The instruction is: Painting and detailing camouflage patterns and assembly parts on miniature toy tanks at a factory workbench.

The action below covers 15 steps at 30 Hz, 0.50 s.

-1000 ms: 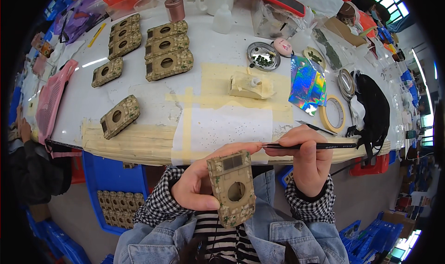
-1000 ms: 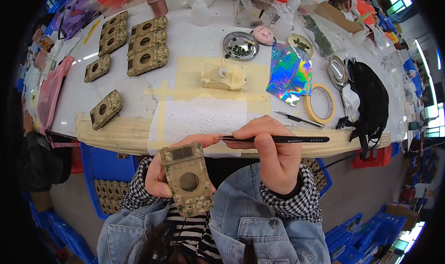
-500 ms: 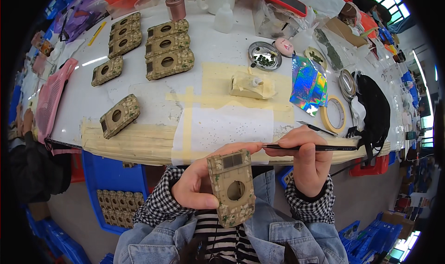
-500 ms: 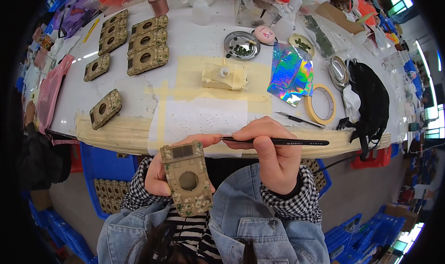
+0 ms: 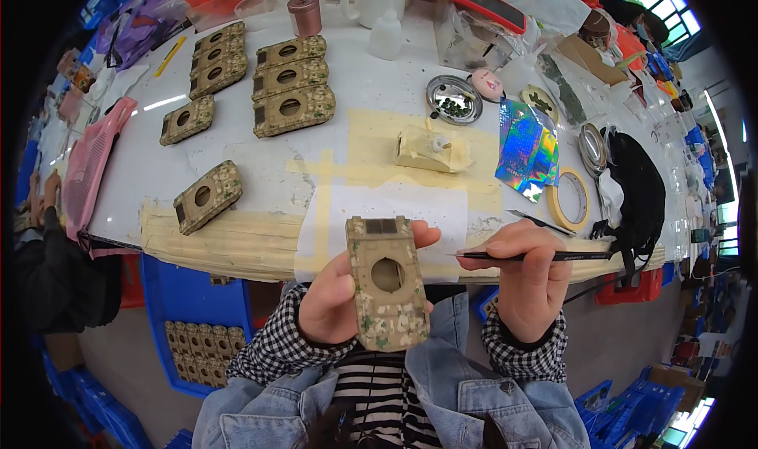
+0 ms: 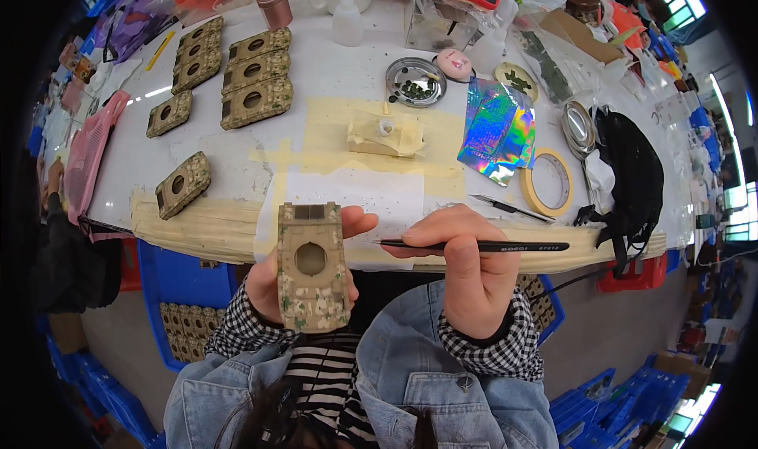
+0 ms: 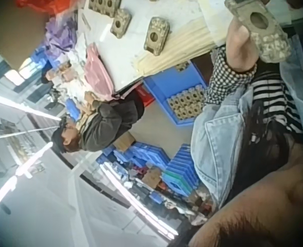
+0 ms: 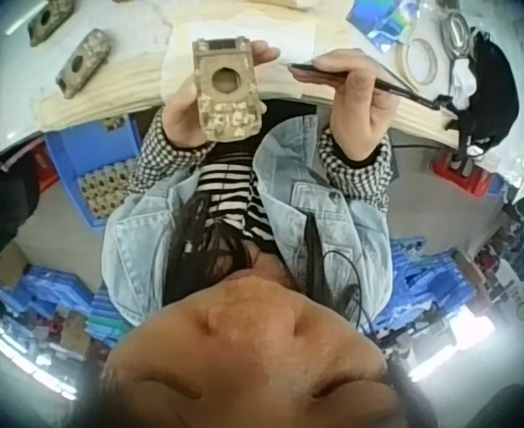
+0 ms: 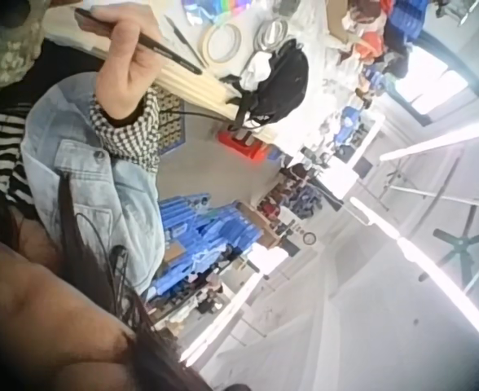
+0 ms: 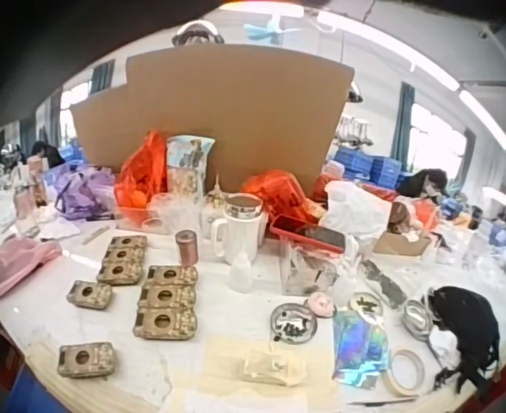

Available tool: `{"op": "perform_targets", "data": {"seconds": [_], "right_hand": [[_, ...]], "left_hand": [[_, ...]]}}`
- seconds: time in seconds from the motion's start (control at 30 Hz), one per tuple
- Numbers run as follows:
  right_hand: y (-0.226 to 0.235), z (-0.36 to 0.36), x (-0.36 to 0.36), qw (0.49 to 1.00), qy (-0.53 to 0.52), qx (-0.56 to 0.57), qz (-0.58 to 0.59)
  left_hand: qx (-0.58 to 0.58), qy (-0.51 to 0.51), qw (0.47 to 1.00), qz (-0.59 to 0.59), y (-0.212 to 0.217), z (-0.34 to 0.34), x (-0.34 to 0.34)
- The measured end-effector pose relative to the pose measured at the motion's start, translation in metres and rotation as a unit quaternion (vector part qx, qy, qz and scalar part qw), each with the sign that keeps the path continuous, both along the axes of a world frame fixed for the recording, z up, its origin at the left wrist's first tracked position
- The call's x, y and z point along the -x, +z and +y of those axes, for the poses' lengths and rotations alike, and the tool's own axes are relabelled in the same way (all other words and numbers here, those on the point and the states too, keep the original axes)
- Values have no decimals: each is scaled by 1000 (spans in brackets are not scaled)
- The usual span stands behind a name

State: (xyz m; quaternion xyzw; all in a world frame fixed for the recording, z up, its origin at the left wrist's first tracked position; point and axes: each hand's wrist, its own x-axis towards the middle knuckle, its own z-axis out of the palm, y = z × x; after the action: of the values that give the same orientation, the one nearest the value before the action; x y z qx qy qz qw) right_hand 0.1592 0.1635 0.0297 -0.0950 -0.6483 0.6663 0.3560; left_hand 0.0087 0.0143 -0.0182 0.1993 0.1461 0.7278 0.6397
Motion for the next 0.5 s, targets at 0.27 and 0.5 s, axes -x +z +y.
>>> {"op": "perform_targets", "data": {"seconds": [0.27, 0.5], "right_hand": [[12, -10, 15, 978, 53, -199, 19], [11, -16, 19, 983, 47, -179, -10]], "left_hand": [[63, 61, 994, -73, 9, 3, -7], [29, 50, 989, -133, 3, 2, -9]]}}
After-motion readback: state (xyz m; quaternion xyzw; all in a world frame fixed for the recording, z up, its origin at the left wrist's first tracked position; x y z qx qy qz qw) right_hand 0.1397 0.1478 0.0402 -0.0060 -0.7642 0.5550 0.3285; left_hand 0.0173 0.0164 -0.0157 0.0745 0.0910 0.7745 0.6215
